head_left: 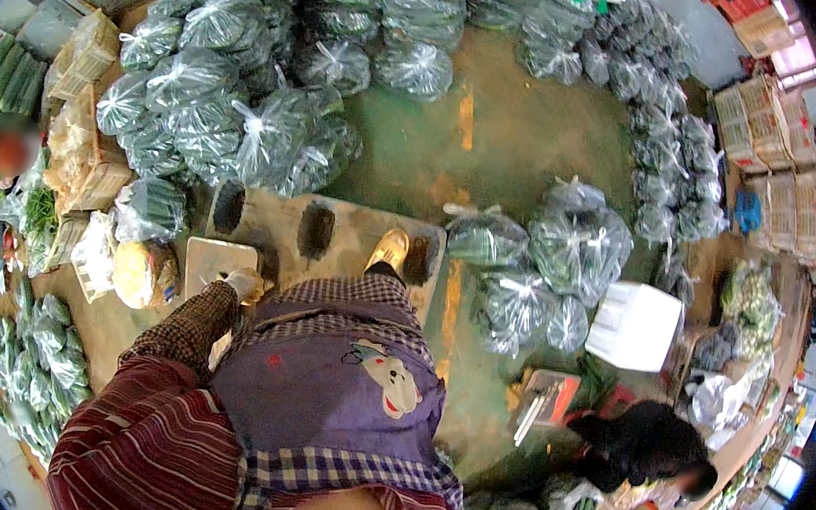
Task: The person bags cucumbers by hand, placing them into plastic bags, weighing the bags on a scale, and moving them to crates.
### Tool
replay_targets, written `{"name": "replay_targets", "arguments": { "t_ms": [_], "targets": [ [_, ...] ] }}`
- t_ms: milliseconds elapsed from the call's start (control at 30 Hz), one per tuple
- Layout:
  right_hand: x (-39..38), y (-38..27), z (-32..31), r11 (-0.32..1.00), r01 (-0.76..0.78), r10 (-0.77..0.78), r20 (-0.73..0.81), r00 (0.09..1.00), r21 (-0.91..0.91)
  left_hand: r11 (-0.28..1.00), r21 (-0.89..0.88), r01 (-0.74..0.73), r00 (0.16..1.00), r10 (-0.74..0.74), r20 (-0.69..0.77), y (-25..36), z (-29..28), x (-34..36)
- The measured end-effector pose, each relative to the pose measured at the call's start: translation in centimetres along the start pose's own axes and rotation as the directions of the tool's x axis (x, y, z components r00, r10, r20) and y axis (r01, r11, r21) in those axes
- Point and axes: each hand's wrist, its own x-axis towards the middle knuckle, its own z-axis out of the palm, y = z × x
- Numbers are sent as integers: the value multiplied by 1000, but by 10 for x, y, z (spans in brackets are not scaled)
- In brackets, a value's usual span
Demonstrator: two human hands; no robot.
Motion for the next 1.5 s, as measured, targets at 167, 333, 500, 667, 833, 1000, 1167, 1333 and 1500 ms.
{"name": "replay_targets", "arguments": {
  "t_ms": [167,333,500,667,833,1000,1167,1333,1500],
  "targets": [
    [47,-105,6,996,40,-37,41,998,-78,565,-658,498,766,-642,28,61,-88,20],
    [72,-221,14,974,177,-165,93,982,-142,319,-669,671,553,-816,166,26,-73,45],
    [88,-311,27,947,273,-257,109,960,-169,787,-333,520,854,-489,177,-29,-73,101],
    [106,-355,47,940,306,-287,135,949,-152,21,-869,494,680,-633,371,-87,-120,180],
    [137,-377,56,942,245,-232,83,969,-228,624,-491,608,766,-623,156,19,-195,262],
    [186,-435,87,925,239,-224,84,971,-295,882,-265,390,915,-403,8,-45,-211,308],
    [211,-536,111,875,252,-230,102,968,-414,731,672,119,982,-188,31,-39,-202,290],
    [214,-668,161,754,384,-321,211,923,-533,753,583,305,938,-344,-47,-25,-184,252],
    [231,-791,234,560,461,-297,352,887,-689,793,197,576,817,-563,-124,-27,-129,271]
  ]
}}
